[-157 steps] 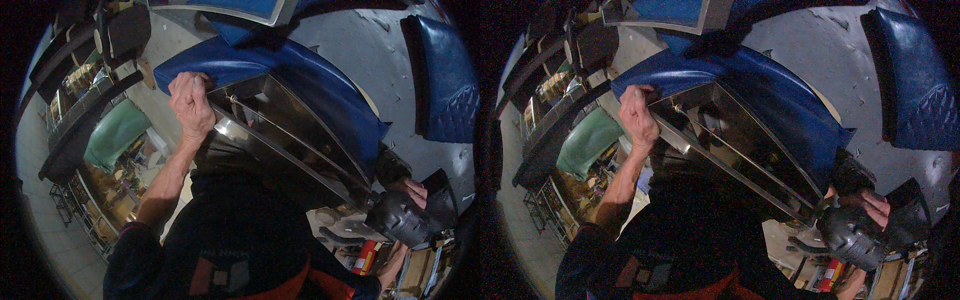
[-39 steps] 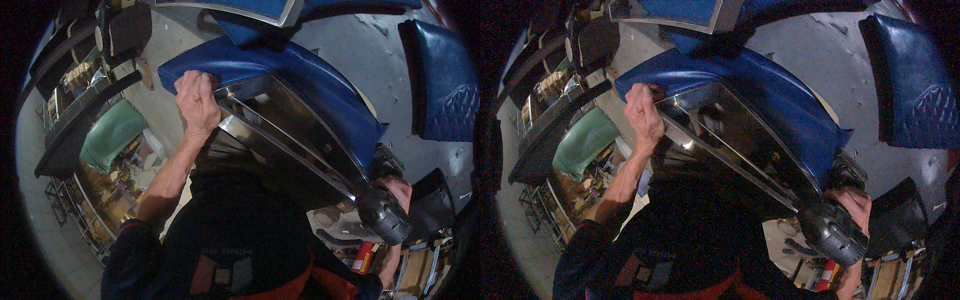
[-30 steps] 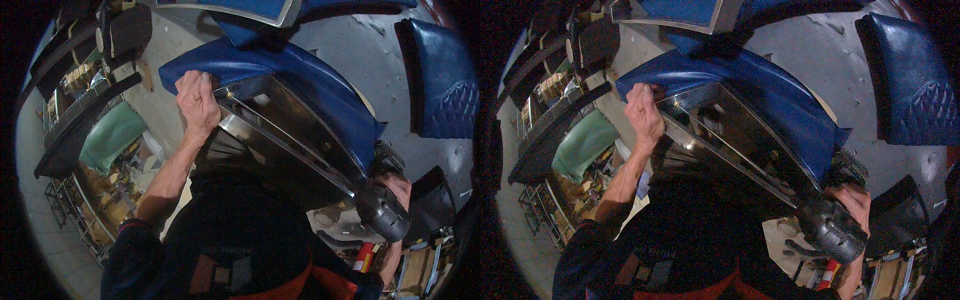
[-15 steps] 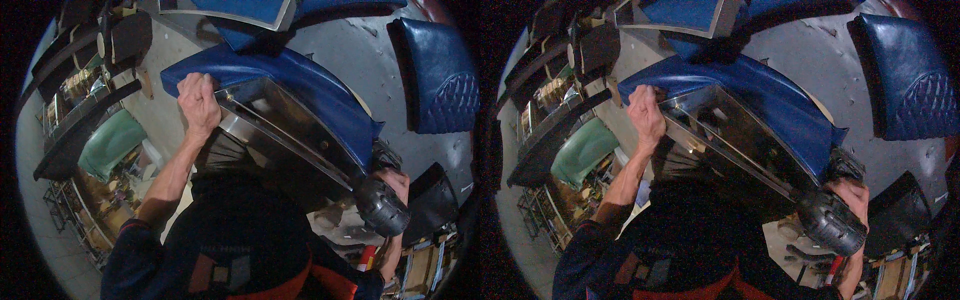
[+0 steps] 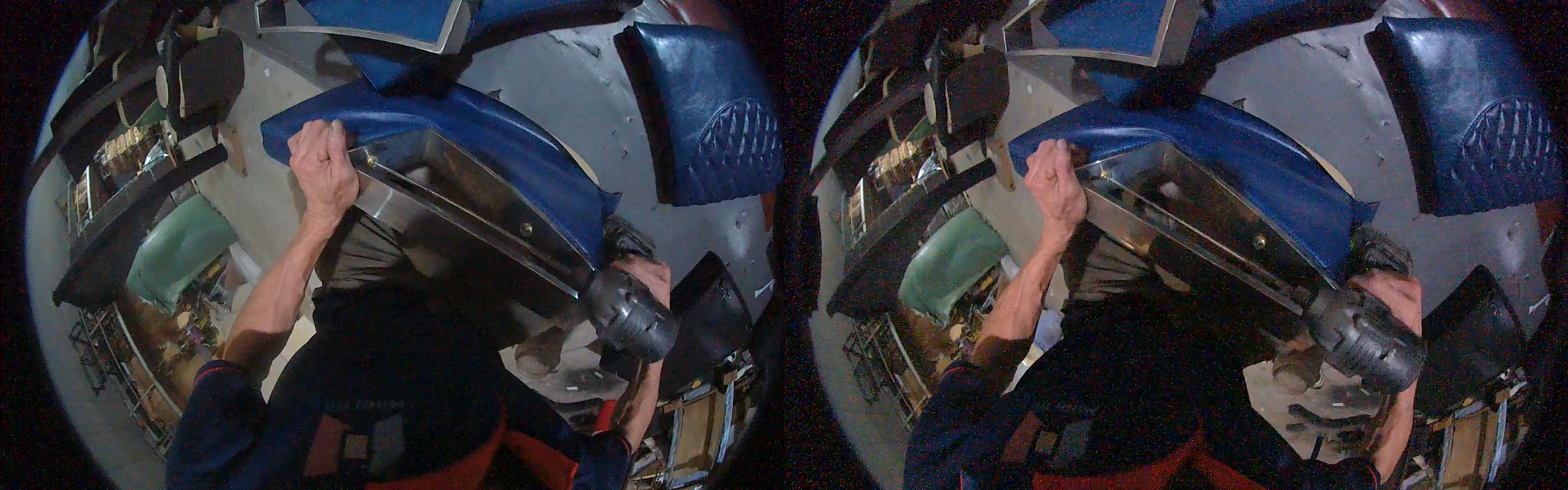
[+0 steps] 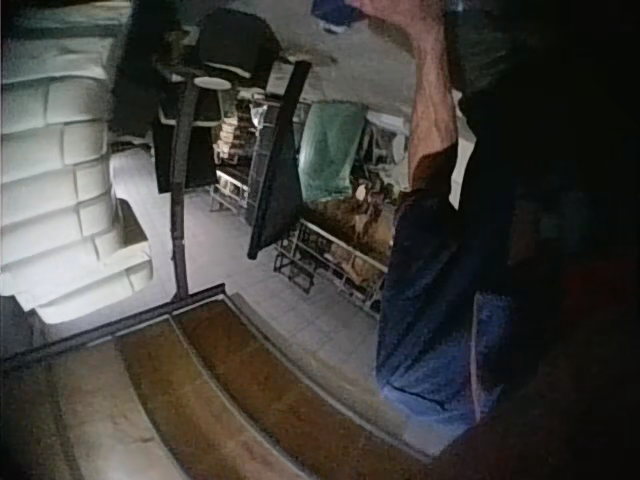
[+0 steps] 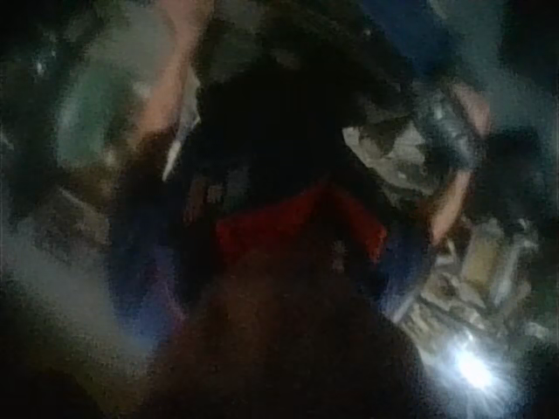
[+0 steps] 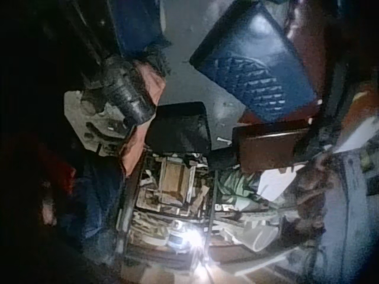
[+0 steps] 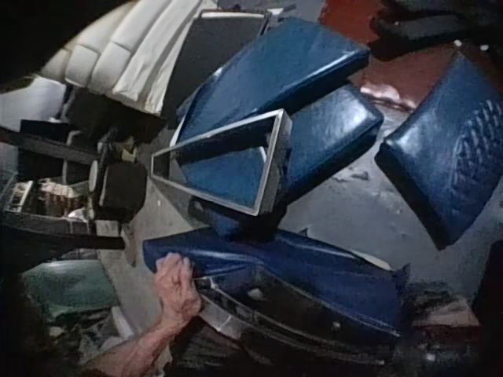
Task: The person assembles a blue upholstered chair by attaching a metal frame to the seat base. They position the frame, align it with the seat, and use a power drill to fasten screws, securing the components together.
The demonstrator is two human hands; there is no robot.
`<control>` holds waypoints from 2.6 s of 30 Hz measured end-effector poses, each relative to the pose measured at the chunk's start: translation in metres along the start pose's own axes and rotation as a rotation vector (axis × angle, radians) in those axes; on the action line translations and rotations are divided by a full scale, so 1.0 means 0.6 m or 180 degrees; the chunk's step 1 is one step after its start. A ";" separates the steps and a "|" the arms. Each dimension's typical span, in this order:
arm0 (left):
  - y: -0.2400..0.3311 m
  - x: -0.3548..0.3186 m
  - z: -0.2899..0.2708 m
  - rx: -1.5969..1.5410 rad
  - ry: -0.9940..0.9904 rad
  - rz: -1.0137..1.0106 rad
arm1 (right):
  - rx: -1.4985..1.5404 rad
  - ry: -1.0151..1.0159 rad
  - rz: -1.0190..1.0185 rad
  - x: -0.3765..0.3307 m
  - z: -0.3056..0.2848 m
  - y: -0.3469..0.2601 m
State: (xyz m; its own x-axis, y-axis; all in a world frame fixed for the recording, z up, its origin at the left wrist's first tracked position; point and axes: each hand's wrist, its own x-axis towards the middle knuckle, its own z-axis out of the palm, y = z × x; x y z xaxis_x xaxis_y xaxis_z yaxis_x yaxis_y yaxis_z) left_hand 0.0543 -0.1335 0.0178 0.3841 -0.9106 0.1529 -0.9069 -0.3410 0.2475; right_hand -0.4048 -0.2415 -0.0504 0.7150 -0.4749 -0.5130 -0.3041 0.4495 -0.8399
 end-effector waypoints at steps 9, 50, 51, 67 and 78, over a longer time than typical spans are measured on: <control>-0.006 0.000 0.000 -0.0004 -0.0003 0.0063 | -0.1640 0.0254 -0.1694 0.010 -0.006 -0.014; -0.088 0.000 0.004 -0.0262 -0.0021 0.1589 | 0.2662 0.5065 -0.0895 -0.187 0.183 0.452; -0.064 -0.015 0.006 -0.0362 0.0004 0.1558 | 0.2421 0.5068 -0.0950 -0.213 0.198 0.474; -0.142 0.040 -0.081 -0.1162 -0.1497 0.2892 | 0.1790 0.7016 0.0837 -0.612 0.740 0.368; -0.251 0.050 -0.078 -0.0729 -0.0872 0.2207 | 0.0251 0.6008 0.2998 -0.486 0.861 0.826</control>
State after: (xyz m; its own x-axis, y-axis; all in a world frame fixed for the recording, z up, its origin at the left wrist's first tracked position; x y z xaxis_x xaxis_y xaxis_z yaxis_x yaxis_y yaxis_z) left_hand 0.2108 -0.0984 0.0299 -0.3412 -0.9335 0.1105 -0.8544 0.3570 0.3777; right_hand -0.4390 0.5108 -0.2256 -0.9647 -0.1232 -0.2325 -0.0488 0.9521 -0.3020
